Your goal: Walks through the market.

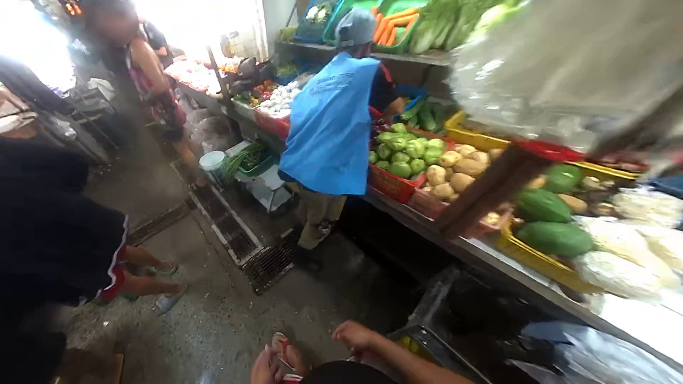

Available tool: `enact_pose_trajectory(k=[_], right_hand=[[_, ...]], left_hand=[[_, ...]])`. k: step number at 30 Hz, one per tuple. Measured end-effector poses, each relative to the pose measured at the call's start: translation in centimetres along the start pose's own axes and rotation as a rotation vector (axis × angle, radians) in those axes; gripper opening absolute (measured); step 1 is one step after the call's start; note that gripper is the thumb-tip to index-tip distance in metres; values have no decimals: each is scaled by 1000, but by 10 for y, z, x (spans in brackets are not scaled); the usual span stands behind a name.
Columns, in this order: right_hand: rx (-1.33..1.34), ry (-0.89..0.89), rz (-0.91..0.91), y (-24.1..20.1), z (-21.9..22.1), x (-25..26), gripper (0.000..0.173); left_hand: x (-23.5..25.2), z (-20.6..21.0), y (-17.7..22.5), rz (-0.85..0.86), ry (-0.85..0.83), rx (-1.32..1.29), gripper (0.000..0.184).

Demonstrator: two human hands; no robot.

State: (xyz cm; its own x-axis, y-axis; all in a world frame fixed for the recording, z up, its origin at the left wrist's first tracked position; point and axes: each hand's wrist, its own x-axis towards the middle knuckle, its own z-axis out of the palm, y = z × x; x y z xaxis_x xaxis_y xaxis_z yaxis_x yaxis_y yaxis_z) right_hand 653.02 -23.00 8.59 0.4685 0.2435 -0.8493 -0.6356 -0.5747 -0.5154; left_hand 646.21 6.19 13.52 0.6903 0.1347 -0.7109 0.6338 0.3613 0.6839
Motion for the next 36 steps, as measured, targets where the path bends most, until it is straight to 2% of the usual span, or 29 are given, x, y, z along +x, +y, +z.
enact_pose_trajectory(k=[2, 5, 8, 11, 13, 16, 19, 20, 23, 25, 27, 30, 32, 36], right_hand=[[10, -13, -27, -69, -22, 15, 33], [17, -93, -112, -147, -47, 40, 34], [109, -110, -100, -175, -42, 66, 31], [31, -90, -106, -189, -29, 111, 31], [24, -46, -103, -213, -27, 145, 31], [0, -104, -112, -284, -47, 195, 32], [2, -133, -159, -369, -75, 259, 32], [-1, -157, -159, -407, -90, 277, 32], [-86, -258, -124, -506, -120, 322, 31], [-256, -311, -114, -565, -136, 343, 32], [-415, -367, -116, -614, -146, 360, 34], [-509, -380, -75, -651, -163, 400, 34], [-511, -340, -17, -669, -170, 424, 33], [-682, -318, 30, -701, -171, 471, 37]], left_hand=[[36, 8, 69, 17, -54, -56, 34], [93, 18, 146, 126, -354, 253, 30], [117, 37, 197, 135, -452, 497, 29], [137, 42, 244, 157, -613, 508, 30], [165, 33, 270, 170, -653, 577, 32], [231, 7, 313, 208, -518, 735, 34], [298, -43, 371, 180, -314, 967, 38], [316, -61, 391, 148, -286, 908, 37], [343, -96, 423, 6, -325, 502, 29], [366, -96, 436, -18, -333, 425, 26], [391, -95, 440, -13, -272, 345, 25], [431, -85, 446, -58, -97, 104, 25], [460, -79, 462, -92, 6, 52, 26], [533, -83, 525, -125, -26, 159, 25]])
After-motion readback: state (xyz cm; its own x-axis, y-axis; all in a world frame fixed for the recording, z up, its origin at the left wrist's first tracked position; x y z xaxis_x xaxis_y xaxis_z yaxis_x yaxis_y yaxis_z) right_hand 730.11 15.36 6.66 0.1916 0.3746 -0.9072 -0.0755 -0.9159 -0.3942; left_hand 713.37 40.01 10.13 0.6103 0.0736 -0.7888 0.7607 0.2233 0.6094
